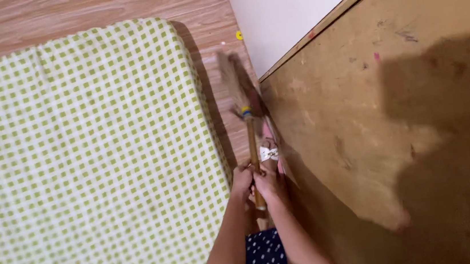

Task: Sweep the floor around a bed and furniture using a broom and dustpan.

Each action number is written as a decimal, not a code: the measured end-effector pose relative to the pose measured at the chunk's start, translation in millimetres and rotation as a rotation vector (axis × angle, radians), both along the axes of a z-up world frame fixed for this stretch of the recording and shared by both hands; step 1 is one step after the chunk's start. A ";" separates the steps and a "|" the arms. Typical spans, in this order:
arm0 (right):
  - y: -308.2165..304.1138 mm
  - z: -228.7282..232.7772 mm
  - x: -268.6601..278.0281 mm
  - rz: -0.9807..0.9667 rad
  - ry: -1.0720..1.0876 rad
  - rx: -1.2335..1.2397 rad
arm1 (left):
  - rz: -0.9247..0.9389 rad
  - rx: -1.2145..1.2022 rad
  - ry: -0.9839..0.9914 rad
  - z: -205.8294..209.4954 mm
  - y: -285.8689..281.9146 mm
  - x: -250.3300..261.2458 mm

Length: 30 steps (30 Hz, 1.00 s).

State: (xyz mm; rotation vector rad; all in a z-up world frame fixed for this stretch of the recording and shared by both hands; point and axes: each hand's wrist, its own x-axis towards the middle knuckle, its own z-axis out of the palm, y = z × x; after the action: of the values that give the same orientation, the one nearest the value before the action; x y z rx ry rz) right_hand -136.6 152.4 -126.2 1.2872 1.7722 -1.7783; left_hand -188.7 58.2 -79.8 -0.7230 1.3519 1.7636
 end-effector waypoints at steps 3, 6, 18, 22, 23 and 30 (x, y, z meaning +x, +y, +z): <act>-1.6 0.5 -22.4 -0.001 0.056 0.011 | 0.087 -0.042 -0.011 -20.2 2.5 -11.8; -8.7 32.2 -48.9 0.098 0.056 0.045 | 0.278 0.049 0.030 -40.0 -2.4 -19.5; -20.3 110.4 -19.4 0.079 0.130 -0.142 | 0.200 -0.107 -0.067 103.3 -19.5 -13.9; -13.6 62.6 -4.1 0.017 -0.033 -0.218 | 0.052 -0.121 -0.119 98.6 -17.9 -24.4; -10.5 47.7 1.6 0.045 -0.026 -0.153 | 0.006 -0.052 -0.097 90.9 -15.8 -23.1; -25.6 62.5 -8.9 0.197 0.077 0.225 | -0.074 -0.017 0.046 -4.1 -11.9 -4.5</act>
State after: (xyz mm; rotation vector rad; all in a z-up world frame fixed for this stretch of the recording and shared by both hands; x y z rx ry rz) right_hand -145.6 126.8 -63.8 1.0899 2.1115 -1.5768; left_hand -193.2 46.2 -83.9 -0.6362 1.4083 1.7217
